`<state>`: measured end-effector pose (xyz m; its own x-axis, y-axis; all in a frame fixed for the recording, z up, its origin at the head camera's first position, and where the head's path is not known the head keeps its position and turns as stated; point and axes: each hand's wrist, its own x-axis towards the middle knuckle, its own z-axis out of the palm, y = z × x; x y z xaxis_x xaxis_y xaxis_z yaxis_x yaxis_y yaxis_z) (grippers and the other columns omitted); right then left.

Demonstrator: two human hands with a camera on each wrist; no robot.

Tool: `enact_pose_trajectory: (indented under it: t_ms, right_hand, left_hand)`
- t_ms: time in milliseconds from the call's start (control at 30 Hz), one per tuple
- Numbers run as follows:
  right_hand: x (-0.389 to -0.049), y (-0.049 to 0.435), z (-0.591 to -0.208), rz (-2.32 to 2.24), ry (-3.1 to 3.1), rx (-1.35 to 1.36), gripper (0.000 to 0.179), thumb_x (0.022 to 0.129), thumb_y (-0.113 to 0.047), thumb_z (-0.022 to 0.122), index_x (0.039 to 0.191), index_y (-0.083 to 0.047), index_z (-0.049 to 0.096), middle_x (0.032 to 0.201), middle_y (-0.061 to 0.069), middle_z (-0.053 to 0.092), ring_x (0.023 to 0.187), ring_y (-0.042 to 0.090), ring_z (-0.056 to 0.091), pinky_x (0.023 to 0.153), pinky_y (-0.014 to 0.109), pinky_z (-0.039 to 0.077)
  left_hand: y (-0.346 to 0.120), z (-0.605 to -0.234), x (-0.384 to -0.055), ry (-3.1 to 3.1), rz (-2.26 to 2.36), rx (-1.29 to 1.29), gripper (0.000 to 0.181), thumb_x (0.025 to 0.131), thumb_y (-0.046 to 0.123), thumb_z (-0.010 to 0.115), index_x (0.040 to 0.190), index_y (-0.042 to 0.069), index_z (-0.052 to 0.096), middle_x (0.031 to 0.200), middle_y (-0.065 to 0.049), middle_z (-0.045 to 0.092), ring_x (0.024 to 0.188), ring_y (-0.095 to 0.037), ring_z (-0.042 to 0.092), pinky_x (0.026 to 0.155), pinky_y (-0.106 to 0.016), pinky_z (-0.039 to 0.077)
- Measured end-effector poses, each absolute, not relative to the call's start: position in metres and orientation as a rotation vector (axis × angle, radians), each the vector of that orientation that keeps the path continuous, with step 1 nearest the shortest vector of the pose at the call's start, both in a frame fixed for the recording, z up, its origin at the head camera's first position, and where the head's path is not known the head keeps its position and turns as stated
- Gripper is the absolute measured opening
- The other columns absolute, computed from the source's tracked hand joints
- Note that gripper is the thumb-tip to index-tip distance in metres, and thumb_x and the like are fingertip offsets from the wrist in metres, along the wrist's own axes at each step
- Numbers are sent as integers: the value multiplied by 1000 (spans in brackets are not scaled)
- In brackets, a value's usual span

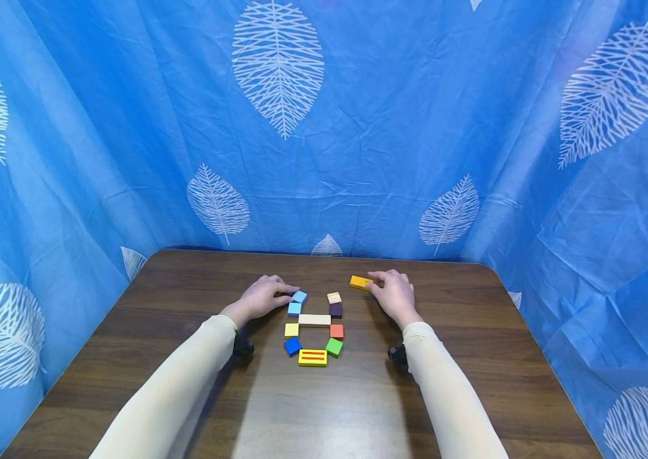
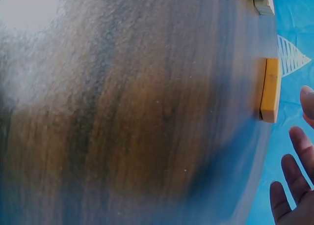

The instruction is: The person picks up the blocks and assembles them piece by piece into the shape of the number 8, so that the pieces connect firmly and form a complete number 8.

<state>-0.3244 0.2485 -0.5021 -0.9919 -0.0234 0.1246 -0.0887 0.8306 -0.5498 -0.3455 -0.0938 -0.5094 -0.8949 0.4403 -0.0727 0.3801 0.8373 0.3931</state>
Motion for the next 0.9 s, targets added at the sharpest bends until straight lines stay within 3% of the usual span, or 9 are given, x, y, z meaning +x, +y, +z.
enact_pose_trajectory:
  t_ms: [900]
  right_hand:
    - [-330, 251, -512, 900, -2996, -56, 45, 100, -30, 68, 140, -9, 64, 138, 21, 57, 124, 43, 45, 102, 62, 33]
  left_hand:
    - [-94, -508, -343, 2863, 559, 679, 37, 102, 36, 64, 139, 32, 65, 119, 2, 63, 111, -20, 53, 96, -40, 45]
